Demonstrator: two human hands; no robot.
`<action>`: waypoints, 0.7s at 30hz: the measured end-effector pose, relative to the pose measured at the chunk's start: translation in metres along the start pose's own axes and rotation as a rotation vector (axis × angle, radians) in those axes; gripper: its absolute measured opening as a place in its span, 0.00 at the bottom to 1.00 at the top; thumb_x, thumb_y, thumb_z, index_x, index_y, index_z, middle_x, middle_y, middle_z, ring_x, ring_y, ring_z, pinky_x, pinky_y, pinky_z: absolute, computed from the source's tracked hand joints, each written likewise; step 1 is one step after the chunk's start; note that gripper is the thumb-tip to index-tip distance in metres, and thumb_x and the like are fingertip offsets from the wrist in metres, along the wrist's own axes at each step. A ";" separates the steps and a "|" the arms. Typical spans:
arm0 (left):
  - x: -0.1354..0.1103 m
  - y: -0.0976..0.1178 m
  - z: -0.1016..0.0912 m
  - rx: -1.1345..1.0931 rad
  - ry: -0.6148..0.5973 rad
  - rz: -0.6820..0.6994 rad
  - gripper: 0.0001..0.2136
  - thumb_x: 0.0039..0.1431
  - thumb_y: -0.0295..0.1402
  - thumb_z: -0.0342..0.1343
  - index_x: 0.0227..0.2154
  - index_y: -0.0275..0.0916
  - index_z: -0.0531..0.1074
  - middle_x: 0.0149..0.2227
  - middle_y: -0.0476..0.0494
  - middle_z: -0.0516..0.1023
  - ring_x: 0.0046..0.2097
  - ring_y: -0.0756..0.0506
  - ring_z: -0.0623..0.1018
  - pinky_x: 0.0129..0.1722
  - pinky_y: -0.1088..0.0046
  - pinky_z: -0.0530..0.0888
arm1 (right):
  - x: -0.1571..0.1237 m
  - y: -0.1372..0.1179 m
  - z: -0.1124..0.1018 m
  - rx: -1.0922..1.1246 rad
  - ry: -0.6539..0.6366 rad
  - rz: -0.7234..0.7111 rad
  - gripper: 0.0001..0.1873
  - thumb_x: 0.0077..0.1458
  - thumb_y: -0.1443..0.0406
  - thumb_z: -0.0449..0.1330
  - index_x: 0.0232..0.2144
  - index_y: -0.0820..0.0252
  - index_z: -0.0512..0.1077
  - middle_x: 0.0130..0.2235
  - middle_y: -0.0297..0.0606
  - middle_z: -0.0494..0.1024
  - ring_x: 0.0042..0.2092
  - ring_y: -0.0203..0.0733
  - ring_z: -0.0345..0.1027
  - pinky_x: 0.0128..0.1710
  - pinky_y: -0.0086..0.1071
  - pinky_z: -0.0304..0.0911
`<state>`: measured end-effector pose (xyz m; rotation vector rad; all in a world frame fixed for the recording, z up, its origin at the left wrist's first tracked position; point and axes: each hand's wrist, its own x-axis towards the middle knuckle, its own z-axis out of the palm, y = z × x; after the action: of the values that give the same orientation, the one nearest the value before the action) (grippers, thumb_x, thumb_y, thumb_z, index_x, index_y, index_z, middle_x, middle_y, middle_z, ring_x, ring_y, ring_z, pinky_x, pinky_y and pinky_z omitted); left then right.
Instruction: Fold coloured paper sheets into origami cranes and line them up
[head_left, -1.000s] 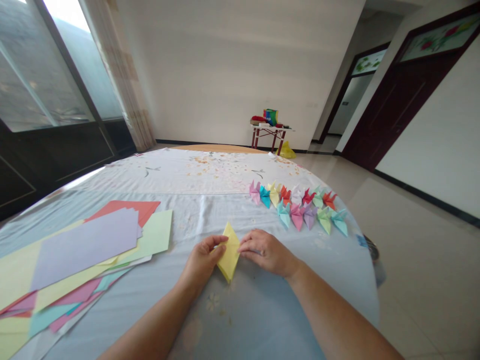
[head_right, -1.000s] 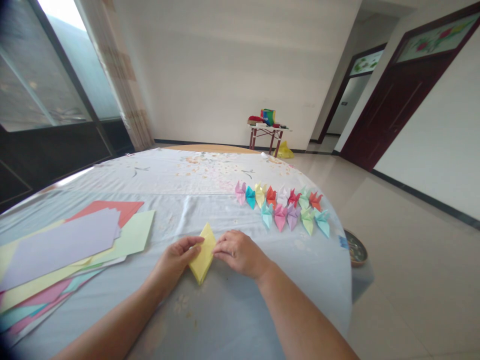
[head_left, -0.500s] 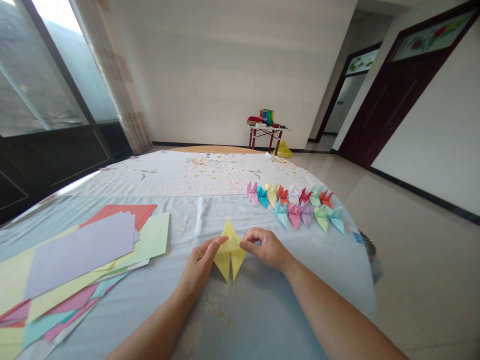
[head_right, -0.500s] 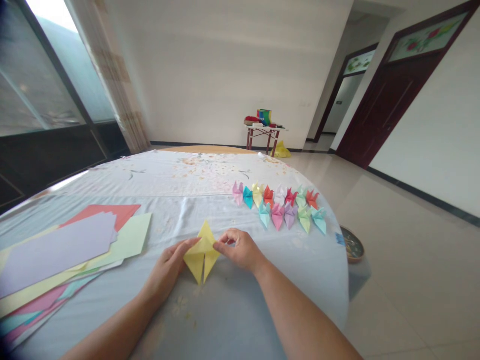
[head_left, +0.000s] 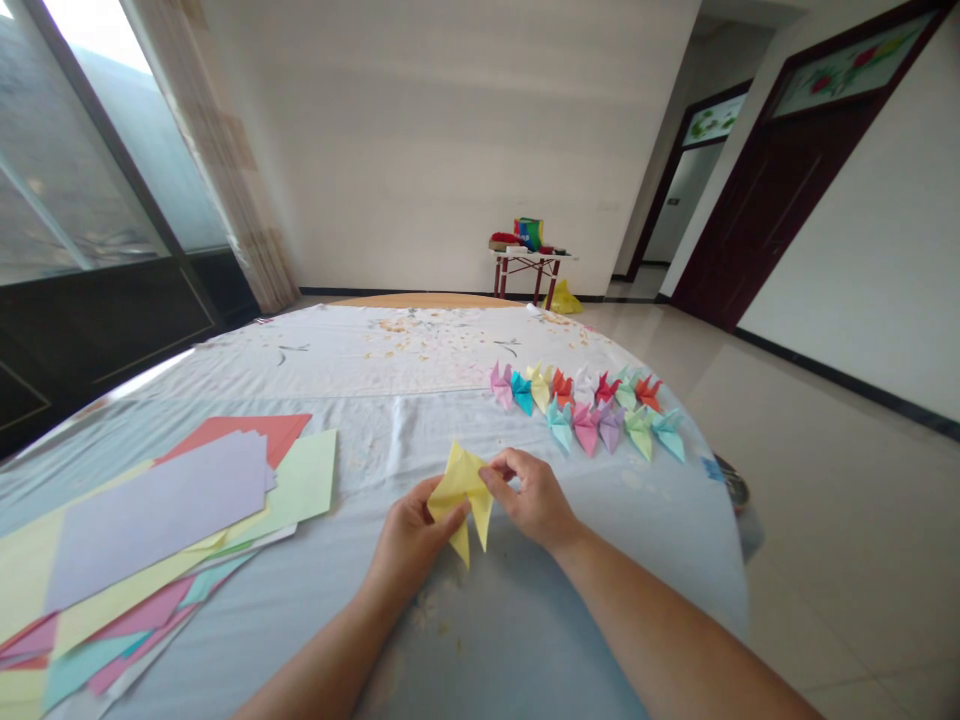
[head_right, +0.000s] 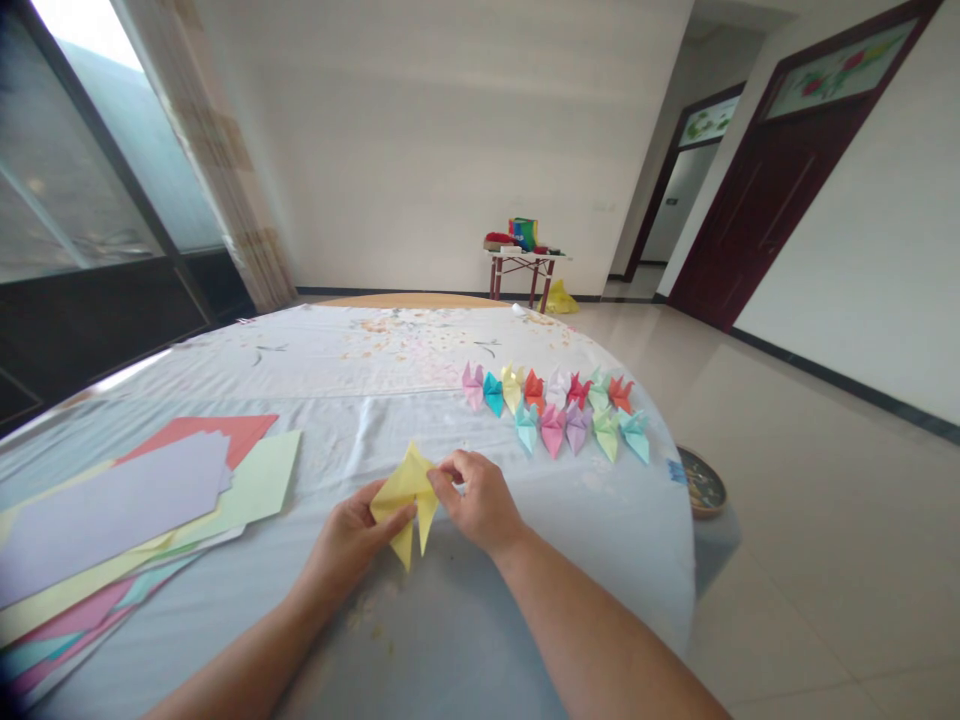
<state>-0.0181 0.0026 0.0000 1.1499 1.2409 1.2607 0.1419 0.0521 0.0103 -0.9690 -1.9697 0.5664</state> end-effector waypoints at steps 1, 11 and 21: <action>0.000 0.000 0.000 0.011 -0.007 0.015 0.18 0.43 0.38 0.60 0.39 0.35 0.73 0.29 0.45 0.78 0.29 0.47 0.76 0.27 0.75 0.70 | 0.000 -0.001 0.000 0.004 0.008 0.002 0.09 0.54 0.61 0.53 0.28 0.60 0.68 0.26 0.35 0.72 0.30 0.34 0.65 0.33 0.27 0.60; 0.000 0.001 -0.001 0.148 0.165 0.043 0.13 0.45 0.38 0.56 0.32 0.36 0.75 0.25 0.47 0.78 0.27 0.47 0.75 0.25 0.75 0.69 | -0.001 0.003 0.000 0.073 -0.179 -0.009 0.08 0.48 0.65 0.58 0.34 0.59 0.69 0.32 0.34 0.72 0.33 0.34 0.65 0.28 0.24 0.60; -0.004 -0.007 0.006 0.187 0.139 0.165 0.19 0.49 0.33 0.52 0.46 0.39 0.64 0.39 0.44 0.76 0.37 0.47 0.76 0.36 0.72 0.71 | -0.002 0.001 0.005 -0.057 -0.160 -0.011 0.10 0.52 0.64 0.55 0.22 0.62 0.66 0.24 0.32 0.67 0.28 0.33 0.60 0.27 0.24 0.52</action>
<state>-0.0116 -0.0014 -0.0071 1.3406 1.4140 1.3886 0.1389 0.0510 0.0057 -0.9730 -2.1418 0.5998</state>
